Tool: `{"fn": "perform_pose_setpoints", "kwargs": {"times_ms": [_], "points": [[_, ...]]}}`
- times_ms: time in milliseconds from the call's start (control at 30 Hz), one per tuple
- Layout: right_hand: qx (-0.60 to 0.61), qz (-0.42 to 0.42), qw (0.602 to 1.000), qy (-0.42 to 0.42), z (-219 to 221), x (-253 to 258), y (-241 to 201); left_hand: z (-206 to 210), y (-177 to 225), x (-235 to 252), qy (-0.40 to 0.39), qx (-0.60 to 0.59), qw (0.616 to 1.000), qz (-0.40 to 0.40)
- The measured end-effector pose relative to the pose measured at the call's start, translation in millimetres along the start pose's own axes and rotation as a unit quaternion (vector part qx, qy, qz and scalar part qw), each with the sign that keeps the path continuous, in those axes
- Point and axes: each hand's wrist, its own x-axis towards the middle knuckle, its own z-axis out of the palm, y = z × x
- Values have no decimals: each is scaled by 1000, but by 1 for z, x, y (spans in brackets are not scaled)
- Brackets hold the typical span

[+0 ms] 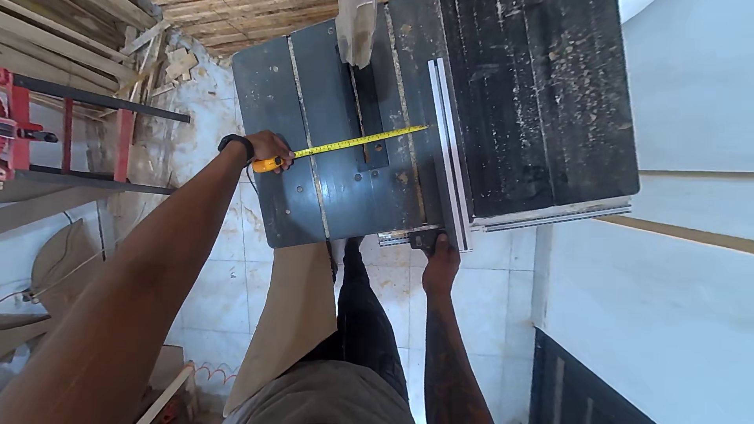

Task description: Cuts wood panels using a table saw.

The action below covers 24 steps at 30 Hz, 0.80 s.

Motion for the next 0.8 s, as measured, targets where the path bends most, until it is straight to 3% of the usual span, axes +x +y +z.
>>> {"fn": "perform_pose_setpoints", "kwargs": {"times_ms": [300,600,800], "points": [[132,15,989,60,28,9,-1,-3,-1,0,-10,4,1000,2],[276,-24,960,32,31,9,13,-3,-2,1,-13,-5,1000,3],[402,-40,915,-6,43,20,26,4,-10,-7,22,52,996,63]]}}
